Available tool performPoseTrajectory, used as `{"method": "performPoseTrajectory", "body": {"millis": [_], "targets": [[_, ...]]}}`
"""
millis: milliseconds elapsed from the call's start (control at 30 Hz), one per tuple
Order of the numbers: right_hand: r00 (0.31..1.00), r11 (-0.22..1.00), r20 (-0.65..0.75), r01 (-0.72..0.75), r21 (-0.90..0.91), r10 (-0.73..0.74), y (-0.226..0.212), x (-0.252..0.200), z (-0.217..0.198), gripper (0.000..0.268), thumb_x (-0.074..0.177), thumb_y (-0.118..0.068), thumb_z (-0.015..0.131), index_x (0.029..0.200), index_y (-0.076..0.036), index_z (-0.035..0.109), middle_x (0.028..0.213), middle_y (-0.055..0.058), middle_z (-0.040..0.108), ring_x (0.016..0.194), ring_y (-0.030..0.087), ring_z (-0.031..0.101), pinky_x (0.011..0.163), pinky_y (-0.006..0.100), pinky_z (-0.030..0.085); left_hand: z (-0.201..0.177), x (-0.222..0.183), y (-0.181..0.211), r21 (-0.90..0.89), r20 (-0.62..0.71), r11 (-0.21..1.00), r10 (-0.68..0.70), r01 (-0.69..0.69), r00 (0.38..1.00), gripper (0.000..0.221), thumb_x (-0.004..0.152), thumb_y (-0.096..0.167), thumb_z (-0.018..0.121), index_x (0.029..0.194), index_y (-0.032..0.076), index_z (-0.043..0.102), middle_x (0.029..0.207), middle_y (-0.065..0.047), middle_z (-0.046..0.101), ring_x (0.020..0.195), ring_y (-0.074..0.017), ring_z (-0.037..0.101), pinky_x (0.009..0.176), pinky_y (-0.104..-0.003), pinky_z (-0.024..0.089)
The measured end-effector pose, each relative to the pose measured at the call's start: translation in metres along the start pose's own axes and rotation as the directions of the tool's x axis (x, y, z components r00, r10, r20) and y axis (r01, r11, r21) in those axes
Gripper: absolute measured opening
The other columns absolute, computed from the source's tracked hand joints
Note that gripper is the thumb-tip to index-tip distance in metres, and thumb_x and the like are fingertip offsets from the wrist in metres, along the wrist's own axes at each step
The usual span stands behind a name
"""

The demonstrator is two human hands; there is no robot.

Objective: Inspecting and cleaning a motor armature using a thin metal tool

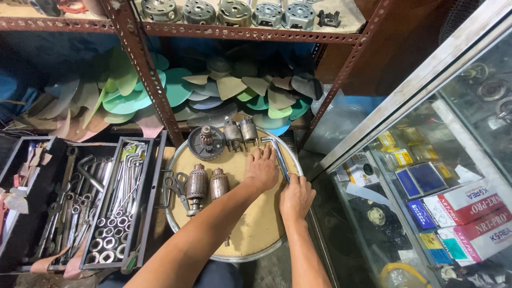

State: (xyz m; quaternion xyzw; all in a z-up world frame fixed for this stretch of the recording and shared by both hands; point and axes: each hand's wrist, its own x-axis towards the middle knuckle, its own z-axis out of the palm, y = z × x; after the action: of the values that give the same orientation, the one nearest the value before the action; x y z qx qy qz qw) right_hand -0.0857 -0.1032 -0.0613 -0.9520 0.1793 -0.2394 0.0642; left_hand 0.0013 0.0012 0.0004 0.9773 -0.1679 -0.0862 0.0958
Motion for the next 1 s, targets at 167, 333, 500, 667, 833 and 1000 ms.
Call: {"method": "performPoseTrajectory", "body": {"millis": [167, 333, 500, 667, 833, 1000], "targets": [[1.0, 0.998, -0.009, -0.014, 0.056, 0.015, -0.007, -0.004, -0.019, 0.035, 0.076, -0.021, 0.075, 0.109, -0.024, 0.067, 0.099, 0.002, 0.057, 0.091, 0.033, 0.06, 0.076, 0.047, 0.047, -0.006, -0.009, 0.001, -0.017, 0.036, 1.0, 0.015, -0.014, 0.999, 0.069, 0.102, 0.041, 0.048, 0.161, 0.01, 0.033, 0.168, -0.011, 0.027, 0.142, -0.0379, 0.028, 0.103, -0.048, 0.032], [1.0, 0.997, -0.027, 0.005, 0.078, -0.003, -0.013, -0.022, -0.039, 0.038, 0.074, -0.028, 0.077, 0.111, -0.024, 0.067, 0.105, 0.002, 0.058, 0.095, 0.033, 0.06, 0.075, 0.048, 0.049, -0.018, -0.042, 0.0, -0.077, 0.005, 0.993, 0.086, -0.085, 0.996, 0.068, 0.1, 0.037, 0.054, 0.158, 0.006, 0.035, 0.161, -0.018, 0.036, 0.144, -0.04, 0.032, 0.109, -0.05, 0.033], [0.999, 0.983, -0.026, 0.033, 0.18, -0.029, -0.022, -0.055, -0.067, 0.032, 0.077, -0.03, 0.071, 0.109, -0.027, 0.069, 0.101, 0.002, 0.06, 0.097, 0.032, 0.063, 0.077, 0.05, 0.052, -0.013, -0.084, -0.021, -0.206, -0.16, 0.936, 0.254, -0.284, 0.954, 0.046, 0.093, 0.034, 0.062, 0.132, 0.011, 0.059, 0.125, -0.012, 0.063, 0.128, -0.0368, 0.055, 0.099, -0.051, 0.047], [0.992, 0.892, 0.015, 0.108, 0.439, -0.128, -0.073, -0.097, -0.147, 0.025, 0.083, -0.012, 0.067, 0.107, -0.005, 0.071, 0.101, 0.015, 0.071, 0.091, 0.04, 0.064, 0.082, 0.048, 0.05, -0.043, -0.184, -0.051, -0.454, -0.397, 0.801, 0.209, -0.389, 0.894, 0.039, 0.086, 0.015, 0.061, 0.122, 0.001, 0.067, 0.116, -0.018, 0.07, 0.105, -0.0395, 0.061, 0.094, -0.047, 0.047], [0.975, 0.853, 0.162, 0.048, 0.519, -0.153, -0.13, -0.144, -0.173, 0.027, 0.091, -0.024, 0.067, 0.111, -0.007, 0.073, 0.104, 0.011, 0.072, 0.093, 0.032, 0.066, 0.083, 0.043, 0.052, -0.062, -0.269, -0.103, -0.553, -0.524, 0.706, 0.119, -0.443, 0.843, 0.027, 0.088, 0.01, 0.058, 0.111, -0.002, 0.068, 0.104, -0.016, 0.073, 0.095, -0.0388, 0.064, 0.086, -0.045, 0.051], [0.952, 0.788, 0.155, 0.121, 0.604, -0.265, -0.201, -0.181, -0.18, 0.021, 0.087, -0.015, 0.069, 0.106, -0.007, 0.073, 0.095, 0.01, 0.073, 0.078, 0.029, 0.072, 0.071, 0.04, 0.056, -0.078, -0.335, -0.169, -0.75, -0.468, 0.59, -0.152, -0.3, 0.871, 0.021, 0.088, 0.011, 0.064, 0.107, 0.003, 0.07, 0.095, -0.013, 0.077, 0.077, -0.0348, 0.071, 0.067, -0.042, 0.055]]}}
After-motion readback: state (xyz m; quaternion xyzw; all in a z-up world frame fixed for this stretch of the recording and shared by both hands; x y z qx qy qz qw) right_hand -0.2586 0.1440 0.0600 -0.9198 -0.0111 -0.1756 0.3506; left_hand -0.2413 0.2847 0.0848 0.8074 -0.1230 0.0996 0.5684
